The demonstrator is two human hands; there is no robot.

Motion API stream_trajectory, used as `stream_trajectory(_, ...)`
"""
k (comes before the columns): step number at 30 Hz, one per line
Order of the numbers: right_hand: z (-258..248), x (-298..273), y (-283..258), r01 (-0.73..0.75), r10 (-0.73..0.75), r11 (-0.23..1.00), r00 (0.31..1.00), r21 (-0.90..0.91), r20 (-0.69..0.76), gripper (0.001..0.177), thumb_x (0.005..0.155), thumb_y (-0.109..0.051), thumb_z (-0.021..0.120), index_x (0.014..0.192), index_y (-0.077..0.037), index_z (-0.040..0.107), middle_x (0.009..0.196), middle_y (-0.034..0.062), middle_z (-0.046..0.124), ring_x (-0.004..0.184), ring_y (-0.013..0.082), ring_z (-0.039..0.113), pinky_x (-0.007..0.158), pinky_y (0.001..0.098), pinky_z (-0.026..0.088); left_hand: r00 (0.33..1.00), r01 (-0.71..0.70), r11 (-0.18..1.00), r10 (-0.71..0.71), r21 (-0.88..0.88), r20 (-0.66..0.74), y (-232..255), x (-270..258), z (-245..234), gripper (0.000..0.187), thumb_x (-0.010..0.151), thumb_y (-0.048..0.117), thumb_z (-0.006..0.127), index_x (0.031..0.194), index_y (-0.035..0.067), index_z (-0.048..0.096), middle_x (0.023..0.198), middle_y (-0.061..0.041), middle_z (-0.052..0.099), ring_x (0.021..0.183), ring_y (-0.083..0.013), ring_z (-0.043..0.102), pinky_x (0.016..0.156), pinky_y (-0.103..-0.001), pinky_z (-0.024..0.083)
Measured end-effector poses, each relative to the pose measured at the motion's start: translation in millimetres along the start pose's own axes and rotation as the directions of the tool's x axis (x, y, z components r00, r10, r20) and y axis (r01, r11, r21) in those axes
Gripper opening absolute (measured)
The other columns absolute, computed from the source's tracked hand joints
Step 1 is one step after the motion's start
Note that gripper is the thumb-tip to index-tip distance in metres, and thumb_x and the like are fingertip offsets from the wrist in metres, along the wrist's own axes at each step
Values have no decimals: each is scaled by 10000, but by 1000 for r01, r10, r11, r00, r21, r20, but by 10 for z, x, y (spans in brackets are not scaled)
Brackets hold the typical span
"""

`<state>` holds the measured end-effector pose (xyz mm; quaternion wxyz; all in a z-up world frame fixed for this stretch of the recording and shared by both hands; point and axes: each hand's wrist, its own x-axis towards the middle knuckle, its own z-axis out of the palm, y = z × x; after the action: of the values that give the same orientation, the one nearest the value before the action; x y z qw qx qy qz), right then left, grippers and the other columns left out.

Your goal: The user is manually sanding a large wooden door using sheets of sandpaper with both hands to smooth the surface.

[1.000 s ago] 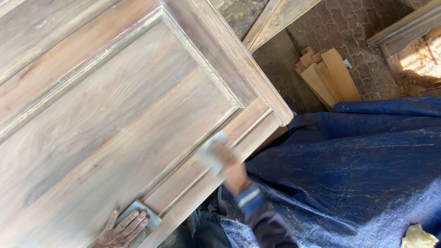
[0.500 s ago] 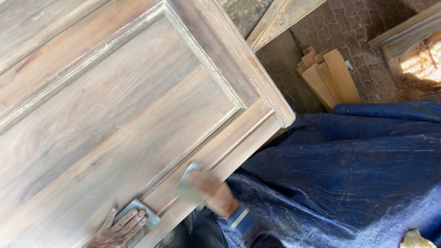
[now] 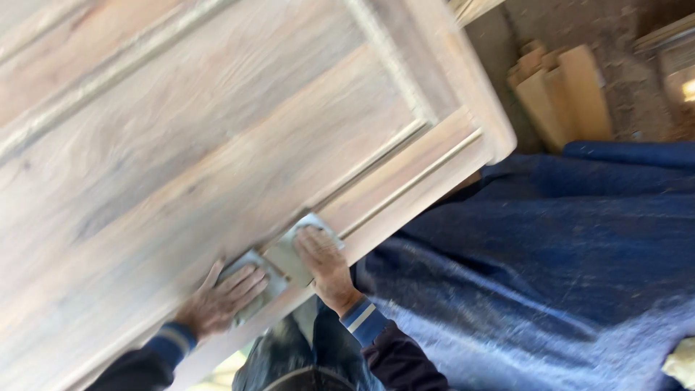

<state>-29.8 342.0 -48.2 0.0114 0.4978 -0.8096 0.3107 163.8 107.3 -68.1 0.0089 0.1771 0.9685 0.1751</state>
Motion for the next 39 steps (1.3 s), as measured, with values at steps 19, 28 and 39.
stream_trajectory(19,1190,-531,-1911,-10,28,950,998,313,-53,566,1026,37,449,1572,-94,386,1633,164,415,1561,315,367,1338,482,270,818,304,816,-488,492,305,237,-3657,756,661,978,338,524,1601,277,311,1684,-27,176,1561,-236,147,1264,-585,44)
stream_trajectory(28,-25,491,-627,-890,851,415,453,190,265,562,865,-235,760,1365,-123,529,1321,121,664,1186,242,688,1005,362,628,880,470,880,-464,59,-99,208,-3514,547,688,840,353,480,1501,267,310,1641,29,199,1521,-178,149,1242,-646,70)
stream_trajectory(39,1672,-715,-2222,162,-181,970,979,179,94,561,1048,-105,581,1576,-158,401,1642,69,418,1568,238,378,1348,452,332,881,472,880,-468,56,-75,214,-3550,609,719,851,412,473,1524,249,282,1654,32,167,1527,-168,124,1257,-630,21)
